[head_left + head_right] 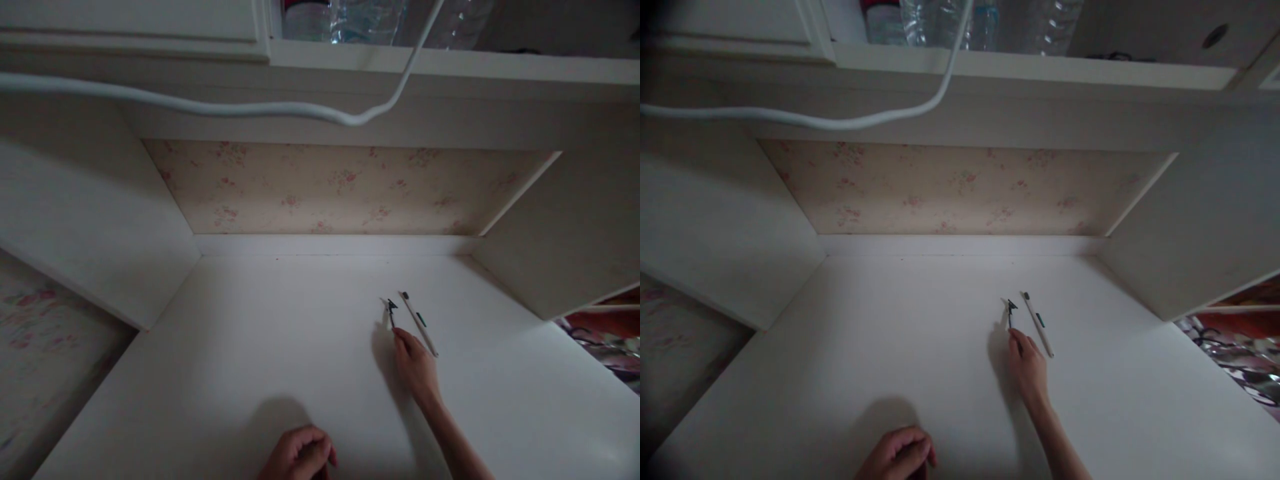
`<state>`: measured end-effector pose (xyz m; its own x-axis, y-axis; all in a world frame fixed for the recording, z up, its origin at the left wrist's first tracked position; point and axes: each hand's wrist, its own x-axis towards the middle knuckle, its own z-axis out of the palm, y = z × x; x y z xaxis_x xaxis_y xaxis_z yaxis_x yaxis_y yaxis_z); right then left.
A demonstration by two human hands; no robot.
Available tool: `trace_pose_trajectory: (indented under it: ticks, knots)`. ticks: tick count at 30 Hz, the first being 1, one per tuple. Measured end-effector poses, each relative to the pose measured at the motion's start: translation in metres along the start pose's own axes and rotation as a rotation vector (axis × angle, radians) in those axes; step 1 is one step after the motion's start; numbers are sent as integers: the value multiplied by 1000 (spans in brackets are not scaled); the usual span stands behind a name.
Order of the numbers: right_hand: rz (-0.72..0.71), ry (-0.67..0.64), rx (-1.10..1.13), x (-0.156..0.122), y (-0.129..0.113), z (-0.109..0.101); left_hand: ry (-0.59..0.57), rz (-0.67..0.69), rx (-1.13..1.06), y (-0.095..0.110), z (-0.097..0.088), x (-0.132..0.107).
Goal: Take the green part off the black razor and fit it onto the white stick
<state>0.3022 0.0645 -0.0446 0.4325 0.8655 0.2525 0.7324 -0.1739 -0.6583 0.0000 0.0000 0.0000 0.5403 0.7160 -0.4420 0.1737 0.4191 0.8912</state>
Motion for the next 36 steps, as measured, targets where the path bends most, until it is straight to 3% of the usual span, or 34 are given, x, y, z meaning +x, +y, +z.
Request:
trace_pose_trajectory:
  ticks: [4,7,11,14,17,19,22,24,27,29,32,34,36]
  knots:
    - [-33,-51,262,-26,-42,9,141,72,-85,10,-2,22]
    - [-163,-149,396,-54,-87,20,289,114,-105,17,-7,39]
    - [-363,-245,448,-88,-129,32,376,127,-92,24,-17,48]
    - [-456,-300,421,-104,-136,41,367,153,-40,28,-22,46]
    - [-469,-263,404,-113,-133,49,343,178,24,33,-23,43]
    - [-467,-267,392,-113,-131,50,344,195,43,35,-24,43]
    - [-474,-400,349,-99,-129,44,369,197,49,36,-35,46]
    - [-425,-501,302,-80,-123,35,408,196,82,37,-52,49]
    - [-243,-407,211,-42,-97,13,473,251,294,42,-91,53]
    - [-120,-252,69,-13,-67,-6,584,261,515,49,-122,55]
    - [39,-70,-259,25,-13,-35,738,159,867,59,-166,58]
    - [136,-63,-477,42,22,-51,810,73,1107,64,-189,61]
    - [172,-143,-576,49,48,-60,849,0,1253,66,-205,64]
